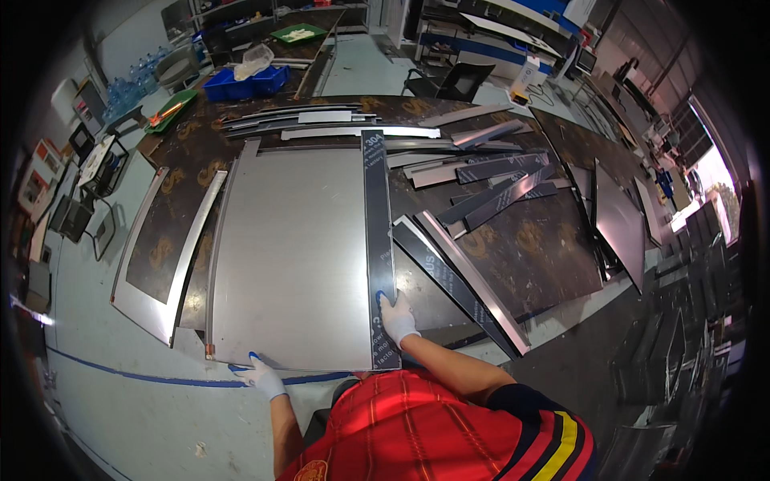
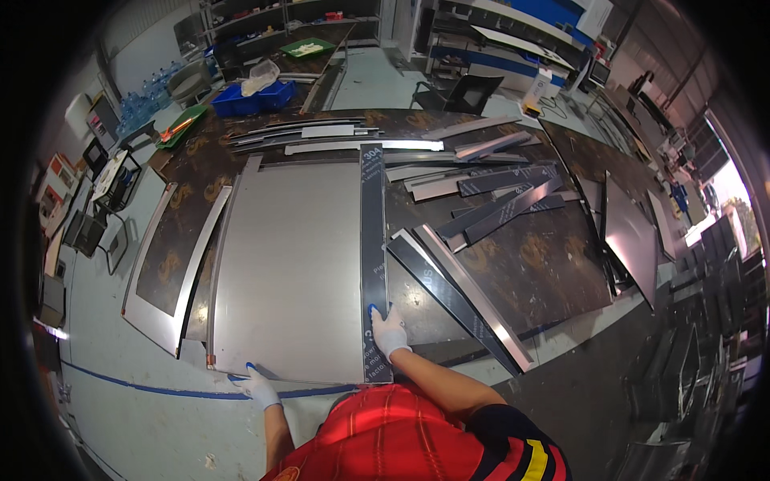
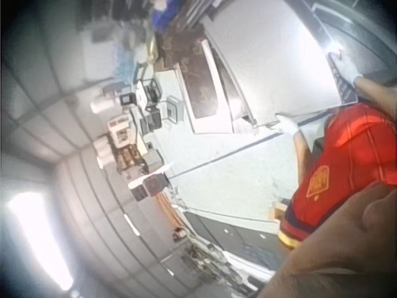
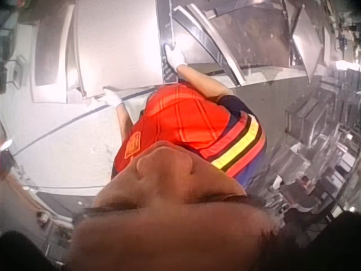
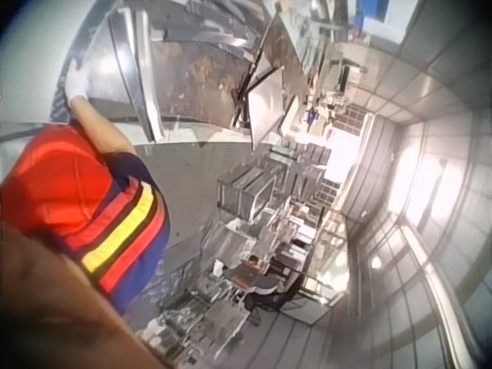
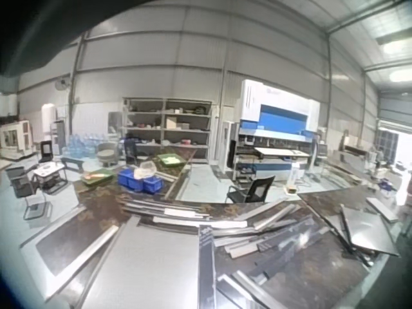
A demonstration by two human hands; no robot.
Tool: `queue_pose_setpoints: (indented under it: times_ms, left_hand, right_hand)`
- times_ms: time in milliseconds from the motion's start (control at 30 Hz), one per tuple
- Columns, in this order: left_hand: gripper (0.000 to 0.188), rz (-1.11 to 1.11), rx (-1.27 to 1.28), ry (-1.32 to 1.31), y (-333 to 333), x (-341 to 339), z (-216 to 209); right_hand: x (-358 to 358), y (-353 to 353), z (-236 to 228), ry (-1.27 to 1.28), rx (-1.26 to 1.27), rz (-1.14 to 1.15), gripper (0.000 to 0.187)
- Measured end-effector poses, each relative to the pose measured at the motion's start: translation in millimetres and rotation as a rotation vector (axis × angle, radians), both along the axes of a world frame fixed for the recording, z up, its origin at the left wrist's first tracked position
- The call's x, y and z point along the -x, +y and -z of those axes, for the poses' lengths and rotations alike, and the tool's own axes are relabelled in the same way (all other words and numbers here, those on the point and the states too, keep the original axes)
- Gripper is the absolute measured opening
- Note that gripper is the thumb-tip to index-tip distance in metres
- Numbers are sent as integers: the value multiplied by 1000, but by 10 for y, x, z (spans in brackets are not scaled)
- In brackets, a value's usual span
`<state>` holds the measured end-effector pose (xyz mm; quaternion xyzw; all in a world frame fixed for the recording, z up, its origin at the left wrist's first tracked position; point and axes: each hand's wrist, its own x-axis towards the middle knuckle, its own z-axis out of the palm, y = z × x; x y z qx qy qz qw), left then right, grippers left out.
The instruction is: The person arranges and stacks stainless steel sheets and strips on a workbench. They repeatedly pick up, align, and place the metal pieces into neat piles, occasionally shifting larger sheets to make space.
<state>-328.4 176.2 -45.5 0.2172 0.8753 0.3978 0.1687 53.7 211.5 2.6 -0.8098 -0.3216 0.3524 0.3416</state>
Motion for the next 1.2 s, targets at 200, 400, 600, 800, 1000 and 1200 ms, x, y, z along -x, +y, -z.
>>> queue_pose_setpoints:
  times_ms: [200, 400, 600, 800, 1000, 1200]
  left_hand:
    - [87, 778, 111, 550, 21, -1133, -450]
    - [100, 1366, 42, 438, 7, -2043, -681]
    - [118, 1237, 59, 408, -222, -2716, -740]
    - [110, 1157, 23, 465, -357, -2852, -668]
    - [100, 978, 133, 497, -478, -3131, -731]
    - [99, 905, 203, 504, -384, -3223, -776]
  right_hand:
    - [-73, -28, 261, -90, -87, -57, 52]
    - [-184, -48, 409, 35, -173, -139, 59]
    - [-407, -25, 582, -38, -181, -326, 60]
    - [-802, 60, 554, 7, -181, -519, 58]
    - [-1648, 331, 523, -363, -179, -631, 82]
    - [-2506, 208, 441, -668, 79, -684, 100]
